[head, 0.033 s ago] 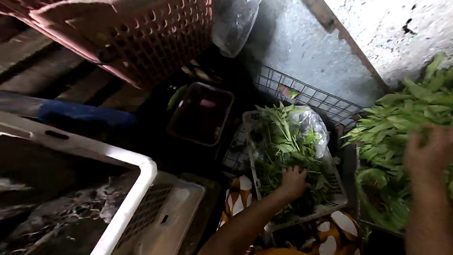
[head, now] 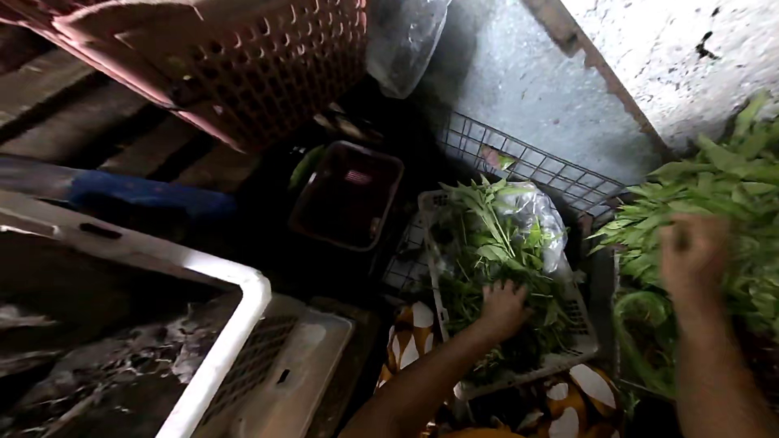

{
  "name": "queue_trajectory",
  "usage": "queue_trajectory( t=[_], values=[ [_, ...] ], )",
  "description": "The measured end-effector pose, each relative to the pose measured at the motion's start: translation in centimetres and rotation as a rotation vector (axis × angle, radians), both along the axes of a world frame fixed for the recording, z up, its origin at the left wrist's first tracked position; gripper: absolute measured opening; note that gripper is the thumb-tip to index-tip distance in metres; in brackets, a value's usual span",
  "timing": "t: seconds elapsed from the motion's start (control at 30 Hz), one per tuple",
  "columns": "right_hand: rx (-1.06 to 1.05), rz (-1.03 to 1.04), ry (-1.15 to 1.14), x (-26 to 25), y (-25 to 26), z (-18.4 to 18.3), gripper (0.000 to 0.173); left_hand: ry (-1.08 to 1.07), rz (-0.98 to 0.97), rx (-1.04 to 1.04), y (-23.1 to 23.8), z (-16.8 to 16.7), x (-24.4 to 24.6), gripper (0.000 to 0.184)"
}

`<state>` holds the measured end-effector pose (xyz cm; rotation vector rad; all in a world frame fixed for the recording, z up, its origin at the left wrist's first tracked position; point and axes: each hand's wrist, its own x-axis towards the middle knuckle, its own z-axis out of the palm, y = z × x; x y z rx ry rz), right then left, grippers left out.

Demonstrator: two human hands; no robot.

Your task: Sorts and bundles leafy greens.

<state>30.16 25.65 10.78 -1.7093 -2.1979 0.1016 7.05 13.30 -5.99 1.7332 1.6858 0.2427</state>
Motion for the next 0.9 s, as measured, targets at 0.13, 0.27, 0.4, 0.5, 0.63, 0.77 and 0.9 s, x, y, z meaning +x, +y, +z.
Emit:
queue_trajectory(
  t=[0.13, 0.27, 0.4, 0.5, 0.63, 0.77, 0.9],
  values=[
    [-0.525, 0.273, 0.155, -8.6, 1.8, -12.1, 0.042, -0.171, 0.404, 0.007, 3.1, 1.3, -5.5, 0.046],
    [-0.746, 0.205, 0.038, -12.8, 0.4, -19.6, 0.071, -0.420, 0.609, -0.020, 3.7, 0.5, -9.7, 0.037],
    [-0.746, 0.152, 0.258, -13.1, 0.3, -17.4, 0.043, -0.510, 0.593, -0.050, 2.6, 0.0, -10.8, 0.034],
    [-0.680, 0.176, 0.663, -12.2, -0.1, -12.4, 0.041, -0.622, 0.493, 0.000, 2.0, 2.0, -9.3, 0.032],
    [-0.547, 0.308, 0.768, -11.7, -2.0, -7.6, 0.032, -0.769, 0.426, 0.222, 3.3, 5.9, -6.3, 0.049],
    [-0.464, 0.360, 0.578, -12.2, -4.6, -5.0, 0.030, -0.941, 0.526, 0.204, 3.8, 12.4, -5.0, 0.045],
    [-0.304, 0.336, 0.400, -12.2, -7.3, -5.5, 0.039, -0.841, 0.489, 0.272, 2.6, 17.5, -5.4, 0.033]
  ],
)
